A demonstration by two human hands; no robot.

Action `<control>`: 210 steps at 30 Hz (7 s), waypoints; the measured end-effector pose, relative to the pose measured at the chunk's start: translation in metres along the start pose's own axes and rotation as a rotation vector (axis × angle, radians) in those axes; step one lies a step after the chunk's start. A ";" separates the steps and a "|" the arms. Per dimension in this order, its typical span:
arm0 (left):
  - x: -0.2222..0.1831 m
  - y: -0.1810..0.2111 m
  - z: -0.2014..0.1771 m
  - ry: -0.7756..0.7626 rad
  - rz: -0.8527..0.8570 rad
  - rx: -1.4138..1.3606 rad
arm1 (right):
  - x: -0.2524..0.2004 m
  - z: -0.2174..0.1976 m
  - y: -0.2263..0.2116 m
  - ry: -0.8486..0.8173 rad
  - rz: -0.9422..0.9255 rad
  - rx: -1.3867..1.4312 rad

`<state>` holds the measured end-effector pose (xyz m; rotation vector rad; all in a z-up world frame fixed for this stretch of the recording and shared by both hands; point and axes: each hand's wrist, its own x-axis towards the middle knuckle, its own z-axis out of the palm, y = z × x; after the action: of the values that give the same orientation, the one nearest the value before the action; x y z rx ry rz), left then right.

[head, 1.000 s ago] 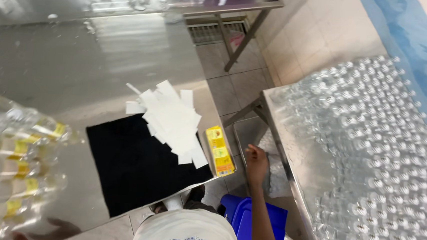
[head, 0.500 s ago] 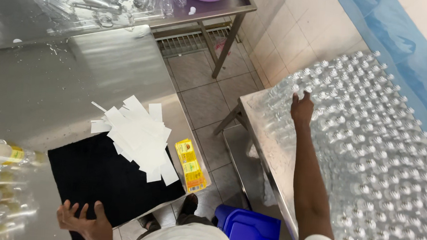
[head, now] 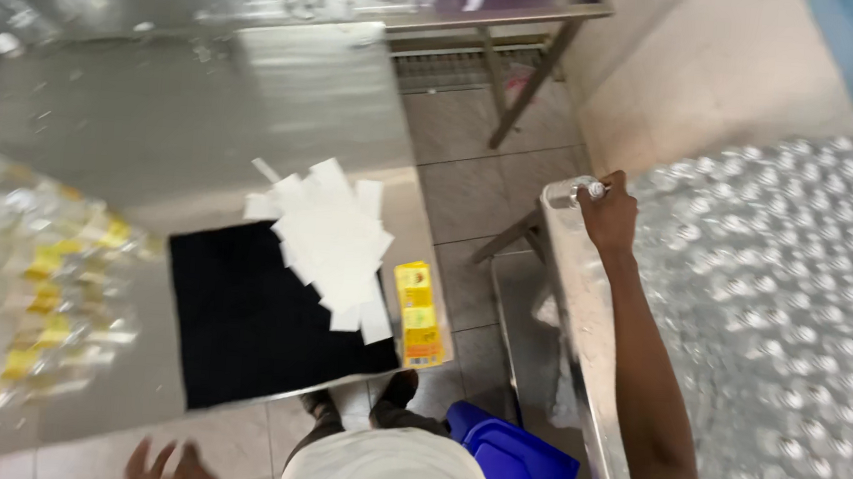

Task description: The person repeatedly picks up a clear plastic bottle from a table, wraps a yellow label around it by hand, and places the labeled bottle onto a second table. This process is repeated for multiple bottles.

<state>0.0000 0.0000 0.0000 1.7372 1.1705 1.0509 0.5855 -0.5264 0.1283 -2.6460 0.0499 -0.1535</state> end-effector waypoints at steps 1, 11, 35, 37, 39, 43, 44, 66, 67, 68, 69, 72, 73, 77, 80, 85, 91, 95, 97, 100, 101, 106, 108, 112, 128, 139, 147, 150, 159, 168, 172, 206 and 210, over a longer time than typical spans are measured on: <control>-0.001 0.016 0.008 -0.036 -0.053 -0.083 | -0.016 -0.001 -0.024 -0.012 -0.118 0.047; 0.038 0.079 0.071 -0.394 -0.193 -0.140 | -0.208 0.056 -0.305 -0.634 -0.561 0.343; 0.098 0.062 0.046 -0.702 -0.334 -0.156 | -0.241 0.155 -0.374 -0.757 -0.525 0.181; 0.098 0.052 0.047 -0.713 -0.359 -0.176 | -0.223 0.181 -0.375 -0.866 -0.466 0.097; 0.097 0.046 0.050 -0.738 -0.379 -0.197 | -0.204 0.219 -0.368 -0.966 -0.394 0.014; 0.080 0.031 0.072 -0.860 -0.369 -0.194 | -0.171 0.336 -0.325 -1.150 -0.219 0.113; 0.073 0.025 0.078 -0.902 -0.341 -0.175 | -0.166 0.369 -0.311 -1.146 -0.230 0.063; 0.042 0.094 0.113 -0.892 -0.317 -0.007 | -0.258 0.151 -0.162 -0.208 0.475 0.585; 0.044 0.095 0.114 -0.869 -0.323 -0.012 | -0.257 0.154 -0.158 -0.200 0.503 0.591; 0.043 0.097 0.113 -0.843 -0.334 -0.017 | -0.257 0.157 -0.154 -0.197 0.529 0.594; 0.045 0.097 0.114 -0.840 -0.334 -0.016 | -0.255 0.160 -0.149 -0.200 0.527 0.595; 0.046 0.103 0.112 -0.779 -0.338 -0.037 | -0.251 0.167 -0.130 -0.185 0.563 0.703; 0.047 0.110 0.110 -0.760 -0.339 -0.040 | -0.250 0.170 -0.122 -0.227 0.500 0.653; 0.046 0.135 0.109 -0.730 -0.270 -0.097 | -0.258 0.141 -0.128 -0.220 0.462 0.831; 0.024 0.100 0.143 -0.982 -0.516 -0.685 | -0.279 0.078 -0.190 -0.185 0.431 0.766; 0.009 0.248 0.134 -1.203 -0.427 -0.640 | -0.335 0.004 -0.271 0.170 -0.438 0.460; 0.014 0.297 0.107 -1.006 -0.638 -0.747 | -0.363 0.000 -0.308 0.456 -0.872 0.153; 0.021 0.275 0.097 -0.916 -0.629 -0.722 | -0.373 -0.014 -0.338 0.327 -0.870 0.143; 0.025 0.272 0.093 -0.928 -0.643 -0.719 | -0.380 -0.006 -0.337 0.296 -0.829 0.188; 0.030 0.279 0.085 -0.980 -0.618 -0.739 | -0.381 0.001 -0.340 0.235 -0.770 0.250; 0.032 0.284 0.081 -1.018 -0.573 -0.763 | -0.380 0.003 -0.343 0.208 -0.754 0.271; 0.041 0.273 0.074 -0.998 -0.635 -0.774 | -0.387 0.005 -0.353 0.127 -0.650 0.360; 0.042 0.267 0.071 -0.975 -0.646 -0.767 | -0.392 0.008 -0.354 0.105 -0.621 0.376; 0.045 0.261 0.066 -0.953 -0.619 -0.764 | -0.399 0.010 -0.360 0.087 -0.666 0.373; 0.049 0.262 0.049 -0.982 -0.545 -0.791 | -0.415 0.010 -0.365 -0.098 -0.701 0.443; 0.052 0.269 0.045 -1.009 -0.684 -0.863 | -0.416 0.005 -0.361 -0.235 -0.554 0.615; 0.042 0.266 0.048 -0.952 -0.430 -0.691 | -0.412 0.002 -0.357 -0.128 -0.703 0.476; 0.040 0.268 0.052 -0.965 -0.453 -0.673 | -0.411 0.007 -0.352 -0.065 -0.740 0.507; 0.036 0.269 0.064 -0.972 -0.657 -0.817 | -0.399 0.006 -0.335 -0.017 -0.837 0.465; 0.021 0.276 0.082 -0.957 -0.674 -0.750 | -0.385 -0.006 -0.339 0.040 -0.635 0.529; 0.017 0.276 0.093 -0.917 -0.690 -0.756 | -0.381 -0.013 -0.339 -0.090 -0.373 0.637; 0.012 0.302 0.115 -0.860 -0.170 -0.484 | -0.344 -0.009 -0.336 0.042 -0.353 0.741; 0.011 0.306 0.111 -0.856 -0.109 -0.462 | -0.346 -0.006 -0.334 0.005 -0.304 0.766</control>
<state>0.1992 -0.0900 0.2410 1.4725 0.4237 0.3680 0.2439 -0.2133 0.2561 -1.8724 -0.3430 -0.2265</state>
